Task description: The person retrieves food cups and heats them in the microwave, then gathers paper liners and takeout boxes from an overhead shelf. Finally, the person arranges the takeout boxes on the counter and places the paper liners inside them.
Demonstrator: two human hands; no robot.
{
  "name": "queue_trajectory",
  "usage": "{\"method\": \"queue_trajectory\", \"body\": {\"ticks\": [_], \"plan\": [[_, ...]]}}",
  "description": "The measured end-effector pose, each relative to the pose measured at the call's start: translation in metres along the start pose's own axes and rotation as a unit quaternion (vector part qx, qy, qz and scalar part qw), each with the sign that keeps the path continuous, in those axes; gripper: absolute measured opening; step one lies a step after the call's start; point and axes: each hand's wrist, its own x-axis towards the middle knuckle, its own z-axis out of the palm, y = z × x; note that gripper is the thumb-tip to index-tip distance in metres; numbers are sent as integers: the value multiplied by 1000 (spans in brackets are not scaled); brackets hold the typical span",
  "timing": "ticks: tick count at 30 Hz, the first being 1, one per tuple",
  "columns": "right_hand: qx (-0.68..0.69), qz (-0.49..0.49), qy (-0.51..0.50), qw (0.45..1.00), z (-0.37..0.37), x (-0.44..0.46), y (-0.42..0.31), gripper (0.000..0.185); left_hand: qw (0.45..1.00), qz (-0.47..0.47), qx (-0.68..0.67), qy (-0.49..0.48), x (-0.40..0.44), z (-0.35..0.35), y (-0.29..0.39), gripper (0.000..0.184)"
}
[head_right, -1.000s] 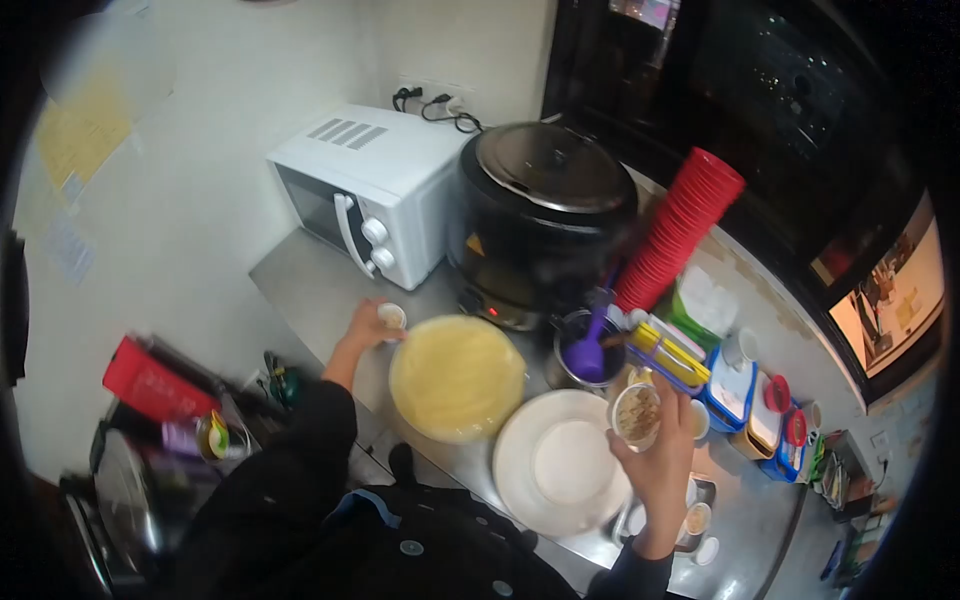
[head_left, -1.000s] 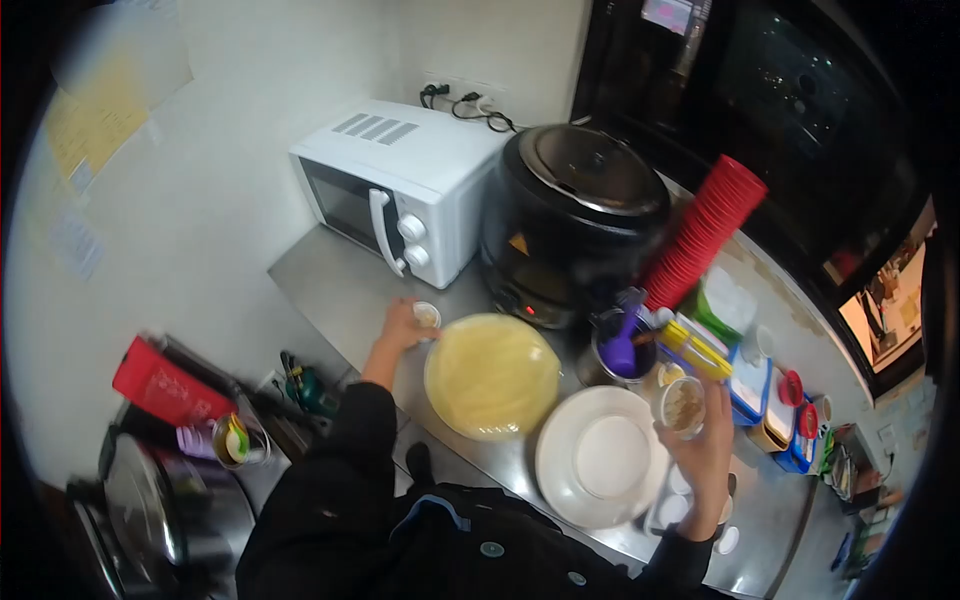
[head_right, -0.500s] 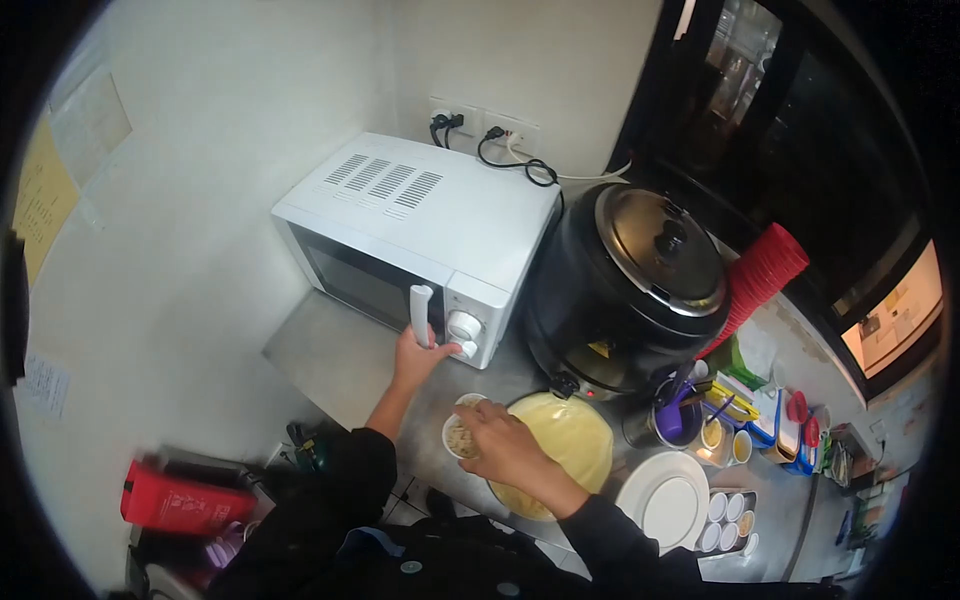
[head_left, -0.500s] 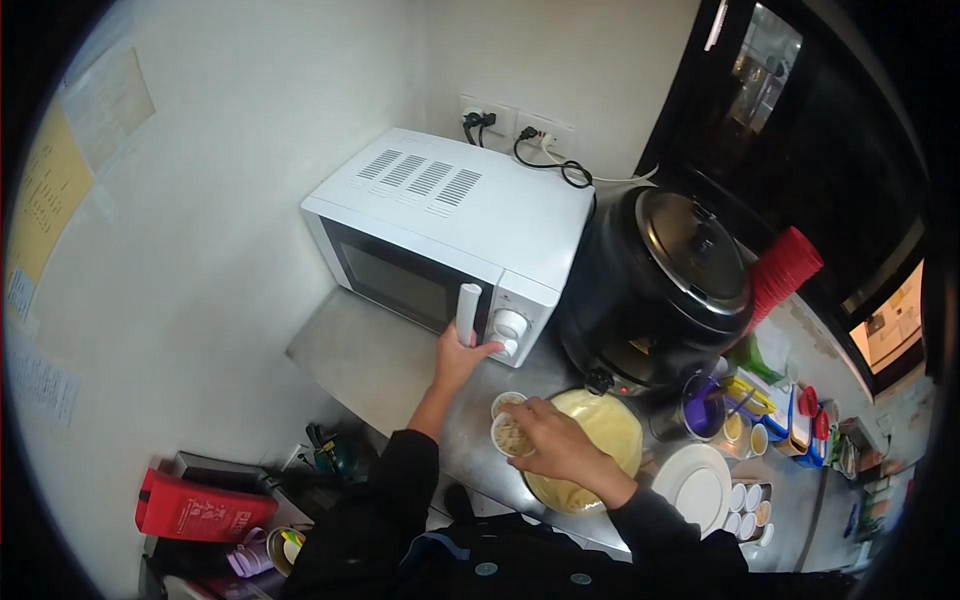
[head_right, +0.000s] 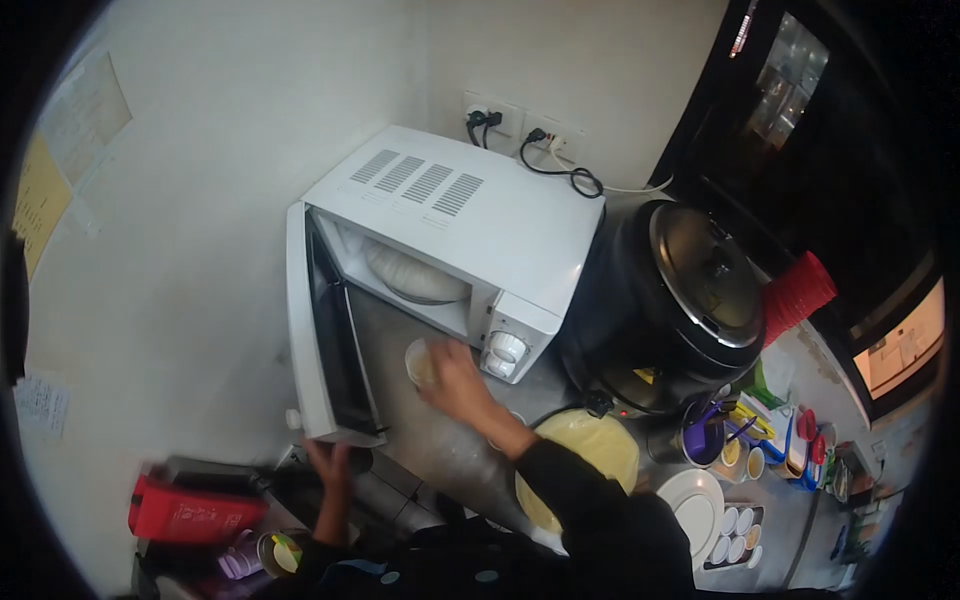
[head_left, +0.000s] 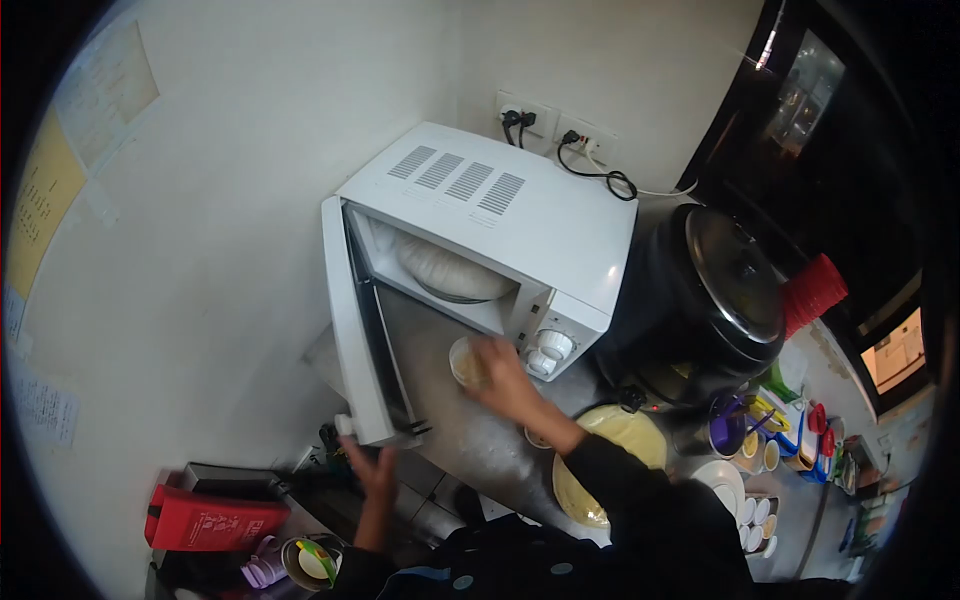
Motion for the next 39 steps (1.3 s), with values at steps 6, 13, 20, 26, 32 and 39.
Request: {"method": "queue_trajectory", "body": {"ticks": [6, 13, 20, 26, 32, 39], "plan": [[18, 20, 38, 999, 29, 116, -18, 70, 992, -75, 93, -28, 28, -98, 28, 69], [-41, 6, -123, 991, 90, 12, 3, 67, 955, -135, 263, -38, 29, -121, 20, 57], [86, -79, -175, 978, 88, -2, -12, 70, 907, -198, 370, -41, 2, -92, 14, 62], [-111, 204, 82, 969, 33, 139, 2, 51, 825, -226, 464, -230, 20, -47, 25, 87], [-295, 198, 58, 933, 37, 219, 76, 52, 901, 7, 382, -204, 49, 27, -10, 89], [-291, 230, 17, 929, 28, 232, 95, 48, 906, 15, 393, -157, 65, 28, -33, 79]]}}
